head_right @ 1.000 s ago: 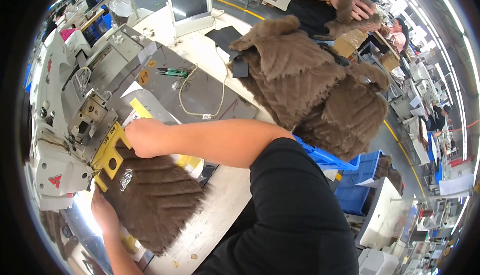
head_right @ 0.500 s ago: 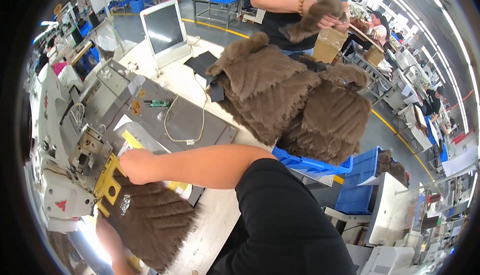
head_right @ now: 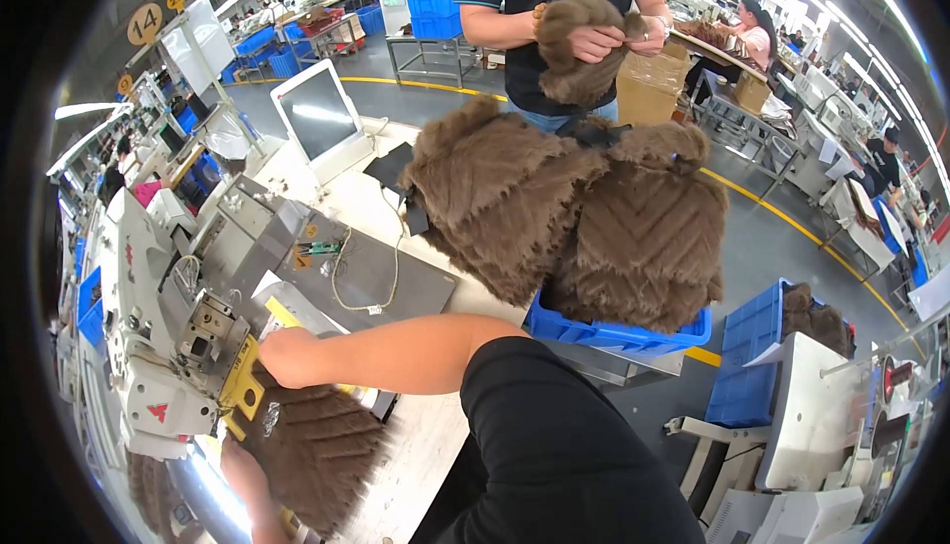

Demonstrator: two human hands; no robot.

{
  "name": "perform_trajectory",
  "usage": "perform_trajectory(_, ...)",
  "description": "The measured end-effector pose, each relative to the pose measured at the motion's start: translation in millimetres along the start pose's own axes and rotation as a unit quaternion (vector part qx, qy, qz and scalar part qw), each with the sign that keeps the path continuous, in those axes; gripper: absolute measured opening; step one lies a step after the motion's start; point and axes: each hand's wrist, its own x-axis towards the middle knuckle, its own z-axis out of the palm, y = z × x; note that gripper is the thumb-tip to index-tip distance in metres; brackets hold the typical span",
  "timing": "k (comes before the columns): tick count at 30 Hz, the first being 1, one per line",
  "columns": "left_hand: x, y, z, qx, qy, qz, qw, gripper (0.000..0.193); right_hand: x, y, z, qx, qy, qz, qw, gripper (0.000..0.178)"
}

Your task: The recorder uses an industrial sewing machine to assemble and sew components of fur-textured bags.

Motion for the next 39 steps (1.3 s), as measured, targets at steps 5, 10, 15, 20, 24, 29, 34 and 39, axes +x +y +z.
perform_trajectory(5,-0.4,0.2,3.8,0.017,0.022,0.008,1.0,0.035,2.3,1.7,19.1,-0.043,0.078,0.047,0.995,0.019)
perform_trajectory(10,0.8,-14.0,11.6,0.043,0.044,0.019,0.998,0.033,-1.1,-0.7,3.6,-0.031,0.013,0.012,0.999,0.026)
perform_trajectory(15,6.1,-28.1,21.2,0.056,0.071,0.025,0.996,0.032,-1.6,-1.8,4.8,-0.029,0.012,0.006,0.999,0.02)
perform_trajectory(20,7.9,-13.0,12.1,0.033,0.043,0.02,0.998,0.031,7.0,3.2,17.8,-0.038,0.023,0.017,0.999,0.021)
perform_trajectory(24,8.2,-25.0,11.7,0.028,0.044,0.017,0.998,0.031,2.8,-3.5,9.1,-0.028,0.012,0.001,1.0,0.022)
perform_trajectory(29,5.9,-13.5,10.3,0.027,0.033,0.007,0.999,0.032,4.5,0.2,14.6,-0.059,0.021,0.009,0.998,0.022)
perform_trajectory(34,-0.3,-13.2,13.5,0.017,0.038,0.02,0.999,0.034,2.1,3.3,15.4,-0.046,0.03,0.006,0.998,0.017)
perform_trajectory(39,-3.0,4.5,4.3,-0.003,0.021,0.011,1.0,0.035,-3.5,-2.6,-2.8,-0.061,-0.02,0.023,0.998,0.028)
